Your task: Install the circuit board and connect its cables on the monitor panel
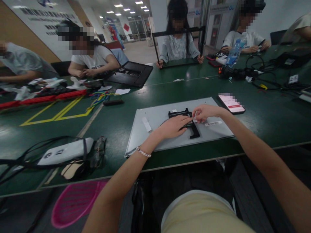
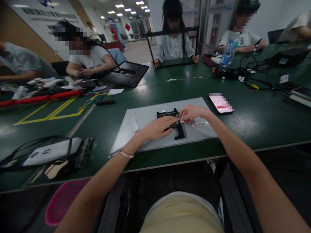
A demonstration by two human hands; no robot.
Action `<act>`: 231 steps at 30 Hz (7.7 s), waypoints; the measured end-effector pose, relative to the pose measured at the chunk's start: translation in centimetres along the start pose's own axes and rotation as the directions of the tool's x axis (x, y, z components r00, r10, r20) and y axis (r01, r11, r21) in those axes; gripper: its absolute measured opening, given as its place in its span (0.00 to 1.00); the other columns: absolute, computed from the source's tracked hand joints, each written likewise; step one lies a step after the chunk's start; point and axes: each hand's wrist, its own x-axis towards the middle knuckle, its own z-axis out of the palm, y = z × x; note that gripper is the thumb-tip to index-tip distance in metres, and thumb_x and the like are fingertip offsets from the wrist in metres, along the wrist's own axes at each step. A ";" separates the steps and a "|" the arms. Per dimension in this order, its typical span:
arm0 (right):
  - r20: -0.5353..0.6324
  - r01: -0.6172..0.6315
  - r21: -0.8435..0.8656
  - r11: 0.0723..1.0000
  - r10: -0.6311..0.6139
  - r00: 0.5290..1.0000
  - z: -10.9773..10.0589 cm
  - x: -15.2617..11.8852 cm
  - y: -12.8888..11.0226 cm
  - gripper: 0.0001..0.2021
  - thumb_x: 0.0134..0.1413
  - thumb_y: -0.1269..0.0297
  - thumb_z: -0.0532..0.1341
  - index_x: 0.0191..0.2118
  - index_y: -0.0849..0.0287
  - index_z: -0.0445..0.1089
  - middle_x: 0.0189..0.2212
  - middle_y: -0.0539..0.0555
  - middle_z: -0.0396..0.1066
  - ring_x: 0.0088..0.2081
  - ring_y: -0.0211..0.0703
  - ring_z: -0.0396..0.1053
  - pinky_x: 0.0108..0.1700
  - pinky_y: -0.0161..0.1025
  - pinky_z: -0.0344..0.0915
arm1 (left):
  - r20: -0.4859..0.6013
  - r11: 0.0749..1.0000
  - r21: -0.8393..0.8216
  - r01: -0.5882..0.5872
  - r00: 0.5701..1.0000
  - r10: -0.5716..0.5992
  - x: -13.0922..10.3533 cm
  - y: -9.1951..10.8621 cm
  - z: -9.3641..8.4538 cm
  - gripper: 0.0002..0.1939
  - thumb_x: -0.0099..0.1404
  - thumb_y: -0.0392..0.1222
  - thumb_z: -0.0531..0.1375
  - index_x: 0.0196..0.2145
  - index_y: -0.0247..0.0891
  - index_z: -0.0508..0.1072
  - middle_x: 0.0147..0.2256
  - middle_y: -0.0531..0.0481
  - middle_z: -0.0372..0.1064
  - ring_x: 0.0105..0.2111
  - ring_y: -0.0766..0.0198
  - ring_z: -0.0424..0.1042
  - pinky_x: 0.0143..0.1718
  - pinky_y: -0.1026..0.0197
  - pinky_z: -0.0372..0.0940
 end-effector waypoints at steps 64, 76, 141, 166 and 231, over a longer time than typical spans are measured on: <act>-0.005 0.077 -0.041 0.996 -0.077 0.997 0.4 0.8 0.5 0.09 0.45 0.64 0.65 0.34 0.58 0.69 0.29 0.51 0.77 0.33 0.42 0.76 0.29 0.32 0.67 | -0.054 0.989 0.114 0.095 0.995 -0.089 0.3 1.6 0.7 0.24 0.65 0.36 0.52 0.59 0.36 0.61 0.59 0.40 0.58 0.57 0.53 0.62 0.59 0.52 0.58; -0.027 0.087 -0.046 0.995 -0.088 0.996 0.4 0.6 0.5 0.09 0.44 0.64 0.65 0.34 0.59 0.69 0.28 0.53 0.76 0.31 0.43 0.75 0.30 0.35 0.67 | -0.053 0.977 0.167 0.132 0.991 -0.125 0.4 2.0 0.9 0.25 0.66 0.38 0.51 0.61 0.36 0.59 0.59 0.40 0.58 0.57 0.53 0.62 0.57 0.52 0.59; -0.346 0.346 -0.647 0.679 -0.667 0.660 6.1 0.5 -2.6 0.12 0.64 0.65 0.51 0.42 0.58 0.72 0.40 0.57 0.73 0.40 0.46 0.68 0.40 0.40 0.61 | 0.274 0.717 0.009 0.697 0.687 -0.672 -9.3 -9.2 -7.9 0.12 0.54 0.41 0.54 0.33 0.38 0.74 0.34 0.50 0.73 0.34 0.62 0.70 0.36 0.65 0.61; -0.076 0.580 -0.685 0.441 -0.835 0.546 9.1 0.3 -3.6 0.17 0.66 0.64 0.50 0.57 0.57 0.66 0.51 0.61 0.69 0.53 0.51 0.66 0.55 0.50 0.64 | 0.420 0.482 -0.571 0.665 0.741 -0.524 -6.8 -5.7 -7.3 0.13 0.52 0.47 0.63 0.34 0.37 0.71 0.31 0.51 0.71 0.28 0.65 0.74 0.33 0.63 0.71; 0.226 0.667 -0.703 0.246 -0.813 0.537 12.7 0.4 -4.2 0.20 0.67 0.57 0.51 0.55 0.64 0.67 0.56 0.63 0.69 0.58 0.49 0.65 0.64 0.53 0.49 | 0.347 0.845 -0.055 0.532 0.803 -0.484 -6.8 -7.1 -6.0 0.12 0.52 0.42 0.59 0.36 0.39 0.70 0.24 0.56 0.64 0.26 0.65 0.64 0.27 0.65 0.54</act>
